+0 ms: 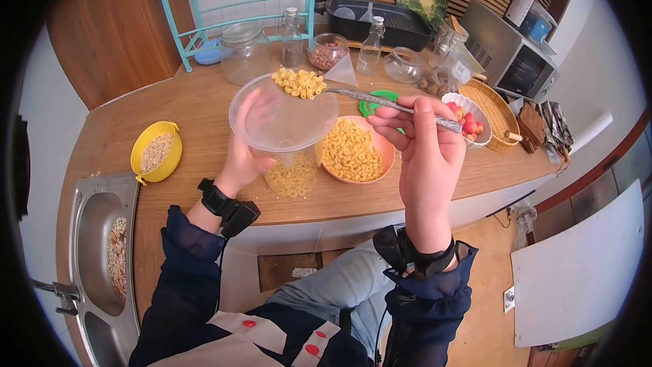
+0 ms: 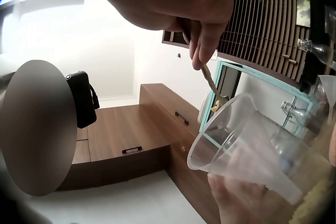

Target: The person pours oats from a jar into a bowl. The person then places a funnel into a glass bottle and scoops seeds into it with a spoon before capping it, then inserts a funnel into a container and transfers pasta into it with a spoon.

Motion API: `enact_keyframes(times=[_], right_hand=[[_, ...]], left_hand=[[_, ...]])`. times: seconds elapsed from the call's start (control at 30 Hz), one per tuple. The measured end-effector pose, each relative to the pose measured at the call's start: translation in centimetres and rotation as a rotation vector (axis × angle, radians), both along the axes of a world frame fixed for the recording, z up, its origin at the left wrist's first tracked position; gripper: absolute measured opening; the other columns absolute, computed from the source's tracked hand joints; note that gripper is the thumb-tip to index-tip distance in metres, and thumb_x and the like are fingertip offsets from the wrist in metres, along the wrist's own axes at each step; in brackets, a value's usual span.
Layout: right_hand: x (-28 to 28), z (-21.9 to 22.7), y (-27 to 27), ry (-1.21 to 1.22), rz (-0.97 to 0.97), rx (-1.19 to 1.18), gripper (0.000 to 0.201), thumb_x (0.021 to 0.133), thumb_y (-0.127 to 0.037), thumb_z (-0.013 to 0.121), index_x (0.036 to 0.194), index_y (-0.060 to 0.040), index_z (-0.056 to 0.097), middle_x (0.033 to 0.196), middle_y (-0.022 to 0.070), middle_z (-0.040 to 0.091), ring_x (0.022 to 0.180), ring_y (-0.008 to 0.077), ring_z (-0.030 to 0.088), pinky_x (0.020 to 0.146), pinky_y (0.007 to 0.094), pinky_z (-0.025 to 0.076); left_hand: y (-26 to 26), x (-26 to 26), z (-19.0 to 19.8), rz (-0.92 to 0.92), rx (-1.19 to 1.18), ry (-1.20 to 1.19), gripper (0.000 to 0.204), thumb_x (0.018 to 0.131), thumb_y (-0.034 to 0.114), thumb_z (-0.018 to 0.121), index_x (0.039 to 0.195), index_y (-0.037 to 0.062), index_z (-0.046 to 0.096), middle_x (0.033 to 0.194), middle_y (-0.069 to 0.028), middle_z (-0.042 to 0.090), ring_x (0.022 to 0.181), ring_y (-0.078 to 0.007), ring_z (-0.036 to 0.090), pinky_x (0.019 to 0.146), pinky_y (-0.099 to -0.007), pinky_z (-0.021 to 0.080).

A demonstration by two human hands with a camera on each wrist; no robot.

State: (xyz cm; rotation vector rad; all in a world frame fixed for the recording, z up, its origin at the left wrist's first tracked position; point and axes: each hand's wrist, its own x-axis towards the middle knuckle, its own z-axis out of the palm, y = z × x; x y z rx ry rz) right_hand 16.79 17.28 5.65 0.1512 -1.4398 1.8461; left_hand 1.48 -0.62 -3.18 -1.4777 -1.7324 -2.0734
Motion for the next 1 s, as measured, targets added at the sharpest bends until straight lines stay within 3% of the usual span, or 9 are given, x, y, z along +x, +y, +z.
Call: enact_keyframes(times=[0.23,0.3,1.0], right_hand=[[0.3,0.0,-0.5,-0.014,-0.025,0.038,0.023,0.091,-0.015,0.039,0.093,0.0058,0.049,0.084,0.0181,0.058,0.076,0.0242,0.061,0.069,0.0303,0.052],[0.4,-0.1,-0.6,-0.017,-0.017,0.045,0.023,0.091,-0.015,0.039,0.093,0.0058,0.049,0.084,0.0182,0.058,0.076,0.0241,0.061,0.069,0.0304,0.052],[0.8,0.0,-1.1,0.010,-0.036,0.094,0.022,0.091,-0.013,0.038,0.094,0.0066,0.048,0.086,0.0179,0.057,0.078,0.0242,0.061,0.070,0.0314,0.052]], left_hand=[[0.0,0.1,0.2,-0.003,-0.037,-0.029,0.115,0.053,0.059,0.071,0.133,0.0019,0.011,0.129,-0.0181,0.029,0.121,-0.0273,0.031,0.098,-0.0396,0.028],[0.0,0.1,0.0,-0.001,0.006,-0.017,0.109,0.056,0.052,0.073,0.132,0.0016,0.013,0.127,-0.0194,0.033,0.120,-0.0263,0.033,0.098,-0.0375,0.027],[0.0,0.1,-0.1,-0.017,0.017,-0.032,0.108,0.057,0.050,0.073,0.132,0.0015,0.011,0.127,-0.0197,0.034,0.120,-0.0257,0.034,0.098,-0.0364,0.027]])
